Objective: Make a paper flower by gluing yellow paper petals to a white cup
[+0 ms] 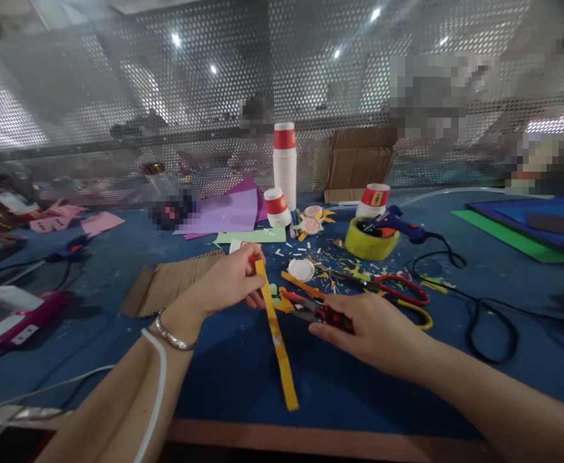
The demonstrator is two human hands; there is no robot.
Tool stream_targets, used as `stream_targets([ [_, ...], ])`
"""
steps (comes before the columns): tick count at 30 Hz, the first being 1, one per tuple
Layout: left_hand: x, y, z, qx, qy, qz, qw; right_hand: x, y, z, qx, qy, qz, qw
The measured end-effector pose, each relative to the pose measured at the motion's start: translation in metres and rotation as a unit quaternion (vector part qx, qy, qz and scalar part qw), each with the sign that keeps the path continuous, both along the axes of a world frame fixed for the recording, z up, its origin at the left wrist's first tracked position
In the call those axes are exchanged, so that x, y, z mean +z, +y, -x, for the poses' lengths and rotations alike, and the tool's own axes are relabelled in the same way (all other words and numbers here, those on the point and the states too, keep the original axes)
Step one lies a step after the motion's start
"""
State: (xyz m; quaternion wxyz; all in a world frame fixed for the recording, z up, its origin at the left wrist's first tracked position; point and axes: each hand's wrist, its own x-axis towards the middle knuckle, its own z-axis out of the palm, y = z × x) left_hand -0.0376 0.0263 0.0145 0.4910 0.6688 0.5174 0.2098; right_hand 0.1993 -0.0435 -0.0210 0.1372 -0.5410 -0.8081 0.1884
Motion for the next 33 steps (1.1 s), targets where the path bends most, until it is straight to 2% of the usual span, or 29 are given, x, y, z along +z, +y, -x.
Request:
stream_targets([
  [2, 0.002, 0.004, 0.004, 0.000, 0.021, -0.011, 1.000, 0.000, -0.002, 0.001, 0.015, -0.029, -0.006, 0.999],
  [4, 0.005, 0.007, 0.007, 0.018, 0.016, -0.052, 0.998, 0.000, -0.004, 0.001, 0.029, -0.043, -0.016, 0.999],
  [6, 0.008, 0.008, 0.008, 0.051, -0.017, -0.105, 0.993, 0.000, -0.006, -0.001, 0.044, -0.047, -0.028, 0.998],
  [8, 0.010, 0.008, 0.008, 0.087, -0.074, -0.127, 0.985, 0.000, -0.009, -0.003, 0.060, -0.058, -0.049, 0.995],
  [11, 0.009, 0.006, 0.004, 0.125, -0.160, -0.099, 0.974, -0.002, -0.012, -0.006, 0.068, -0.075, -0.115, 0.988],
  [15, 0.004, 0.001, -0.006, 0.127, -0.180, -0.066, 0.973, -0.003, -0.005, -0.007, 0.023, -0.061, -0.198, 0.978],
  [17, 0.001, -0.003, -0.011, 0.117, -0.174, -0.045, 0.977, -0.003, 0.004, -0.006, -0.003, -0.078, -0.199, 0.977],
  [20, -0.001, -0.008, -0.016, 0.112, -0.182, -0.019, 0.977, -0.006, 0.016, -0.007, -0.017, -0.099, -0.148, 0.984],
  [23, -0.003, -0.009, -0.020, 0.121, -0.201, -0.002, 0.972, -0.007, 0.023, -0.009, -0.008, -0.049, -0.137, 0.989],
  [28, -0.006, -0.012, -0.025, 0.137, -0.242, 0.016, 0.960, 0.003, 0.015, -0.008, -0.066, 0.153, -0.178, 0.970],
  [33, -0.011, -0.020, -0.038, 0.153, -0.301, 0.033, 0.941, 0.012, 0.008, 0.005, -0.075, 0.264, -0.096, 0.957],
])
